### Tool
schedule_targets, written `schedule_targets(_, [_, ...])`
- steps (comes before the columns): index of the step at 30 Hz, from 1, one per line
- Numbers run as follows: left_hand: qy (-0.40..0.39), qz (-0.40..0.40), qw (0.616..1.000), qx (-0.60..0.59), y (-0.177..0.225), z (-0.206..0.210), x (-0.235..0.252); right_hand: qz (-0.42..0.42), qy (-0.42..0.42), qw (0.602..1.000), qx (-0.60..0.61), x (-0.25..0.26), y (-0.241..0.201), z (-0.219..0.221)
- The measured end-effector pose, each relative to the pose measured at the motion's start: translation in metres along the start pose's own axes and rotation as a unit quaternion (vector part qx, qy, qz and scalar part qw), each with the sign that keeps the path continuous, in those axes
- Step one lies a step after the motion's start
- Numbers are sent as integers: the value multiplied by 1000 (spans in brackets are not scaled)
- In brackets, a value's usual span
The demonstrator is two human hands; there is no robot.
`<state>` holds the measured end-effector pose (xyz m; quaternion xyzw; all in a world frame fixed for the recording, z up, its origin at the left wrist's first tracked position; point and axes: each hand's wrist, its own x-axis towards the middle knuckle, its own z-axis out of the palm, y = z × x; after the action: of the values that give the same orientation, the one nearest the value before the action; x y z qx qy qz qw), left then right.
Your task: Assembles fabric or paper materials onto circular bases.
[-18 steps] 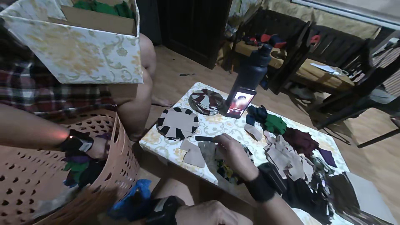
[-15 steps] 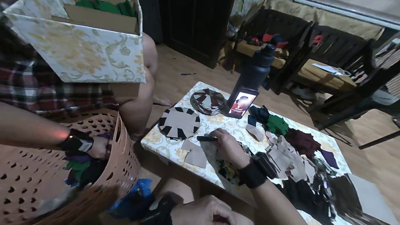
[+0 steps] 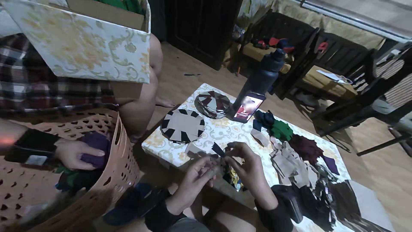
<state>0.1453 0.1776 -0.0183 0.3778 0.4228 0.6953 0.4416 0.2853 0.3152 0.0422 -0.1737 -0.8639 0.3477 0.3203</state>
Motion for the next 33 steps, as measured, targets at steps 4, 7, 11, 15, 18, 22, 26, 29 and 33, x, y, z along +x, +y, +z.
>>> schedule_targets(4, [-9,50,998,33,5,15,8,57,42,986,150,-36,-14,9])
schedule_targets(7, [-31,44,997,62,0,17,8,63,57,978,193,-58,-13,17])
schedule_targets(11, [-30,16,998,49,-2,19,1,95,113,952,269,-76,-17,24])
schedule_targets(15, [-30,-5,996,85,-4,17,-7,125,152,925,326,-87,-18,29])
schedule_targets(18, [-45,-18,993,112,-3,16,-13,109,159,930,314,-94,-15,31])
schedule_targets(22, [-58,-52,991,110,0,17,-17,107,161,931,309,-99,-14,28])
schedule_targets(26, [-61,-46,991,114,-2,23,-21,128,158,929,309,-104,-14,27])
schedule_targets(29, [-47,-60,987,140,-1,28,-23,137,172,925,310,-110,-15,28])
schedule_targets(33, [-75,-40,989,121,-7,34,-24,140,173,922,317,-117,-14,31])
